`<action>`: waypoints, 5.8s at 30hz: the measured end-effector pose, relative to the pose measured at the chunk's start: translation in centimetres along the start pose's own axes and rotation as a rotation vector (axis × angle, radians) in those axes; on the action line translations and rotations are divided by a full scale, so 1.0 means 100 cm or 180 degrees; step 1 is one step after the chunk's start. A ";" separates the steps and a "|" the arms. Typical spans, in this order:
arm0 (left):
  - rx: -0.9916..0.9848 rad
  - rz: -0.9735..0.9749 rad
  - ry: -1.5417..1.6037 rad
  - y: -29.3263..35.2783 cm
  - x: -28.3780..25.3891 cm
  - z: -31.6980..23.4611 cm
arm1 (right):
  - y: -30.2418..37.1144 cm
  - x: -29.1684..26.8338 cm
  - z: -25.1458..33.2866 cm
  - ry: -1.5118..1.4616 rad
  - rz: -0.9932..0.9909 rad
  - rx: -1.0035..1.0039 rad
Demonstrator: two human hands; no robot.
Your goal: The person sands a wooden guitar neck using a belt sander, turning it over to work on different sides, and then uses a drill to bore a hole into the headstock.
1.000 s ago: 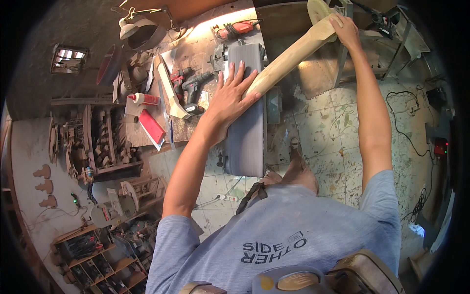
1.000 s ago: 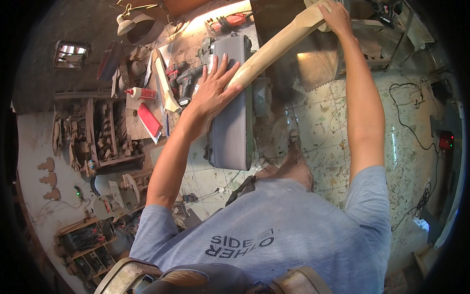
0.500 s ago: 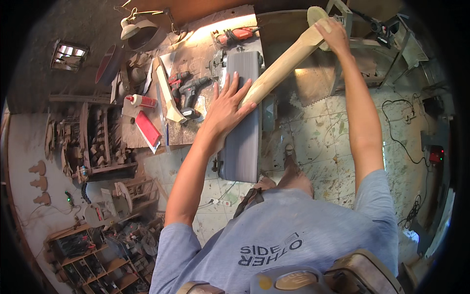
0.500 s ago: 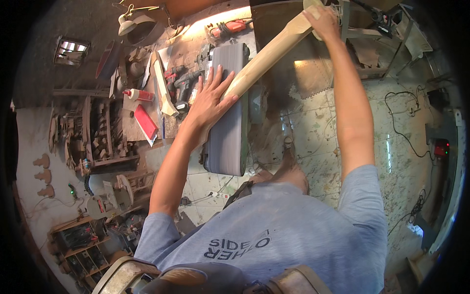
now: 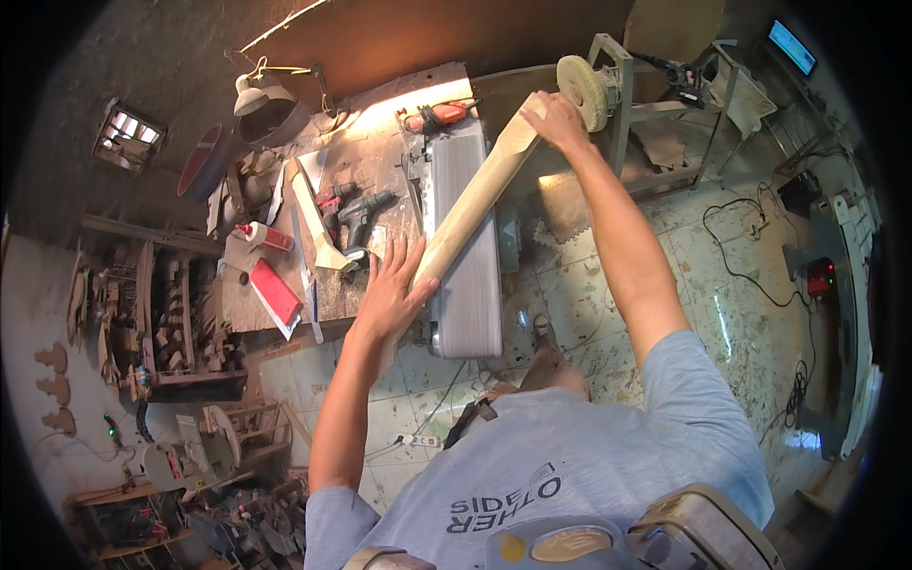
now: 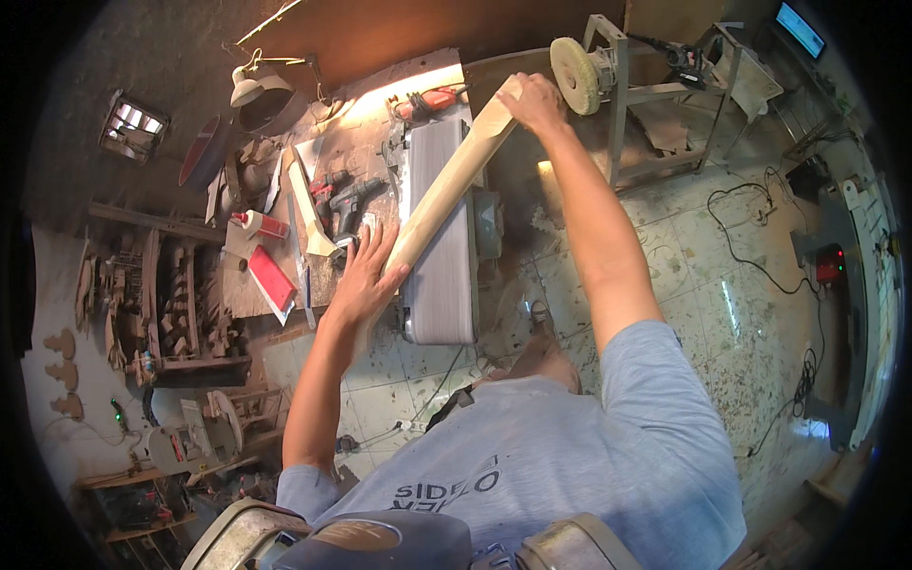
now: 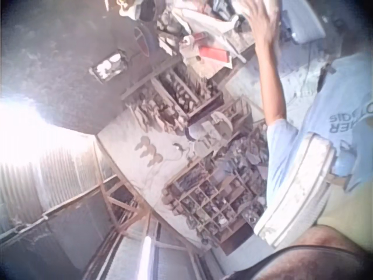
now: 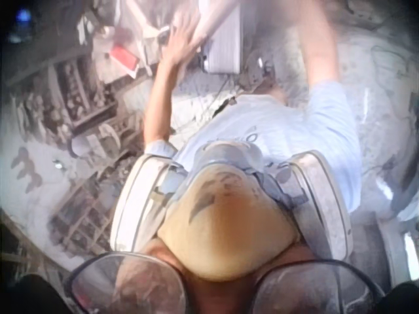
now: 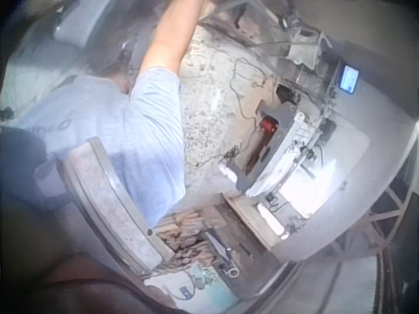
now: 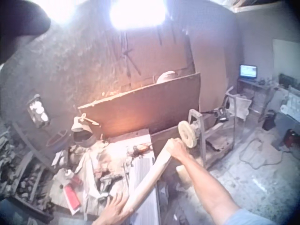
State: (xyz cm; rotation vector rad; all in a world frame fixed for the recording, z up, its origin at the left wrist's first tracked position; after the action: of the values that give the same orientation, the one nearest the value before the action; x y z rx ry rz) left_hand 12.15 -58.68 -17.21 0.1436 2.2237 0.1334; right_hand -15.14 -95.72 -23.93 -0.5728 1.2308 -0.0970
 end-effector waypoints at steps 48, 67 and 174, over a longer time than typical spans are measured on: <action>0.0358 -0.0469 0.5168 0.220 0.064 0.024 | 0.363 -0.245 0.141 -0.2313 -0.0313 0.1188; 0.0557 0.0260 0.5793 0.256 0.148 -0.070 | 0.626 -0.199 0.182 -0.2218 0.2321 0.0859; -0.0757 -0.0365 0.6513 -0.043 -0.040 0.117 | 0.445 -0.371 0.394 -0.4997 0.1410 0.1160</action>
State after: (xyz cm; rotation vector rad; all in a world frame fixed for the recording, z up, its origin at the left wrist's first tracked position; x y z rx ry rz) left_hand 23.62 -62.96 -21.80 -0.5119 4.1607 0.7229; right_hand -2.57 -29.70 -4.23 0.0579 -0.2326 0.4349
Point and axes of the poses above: each hand's wrist, its own y-axis away from the middle knuckle, its own x-axis out of the palm, z = x × y, the point moved 1 cm from there along -y, towards the middle knuckle, and after that the axes turned 15 degrees about y, right-handed, at the moved point
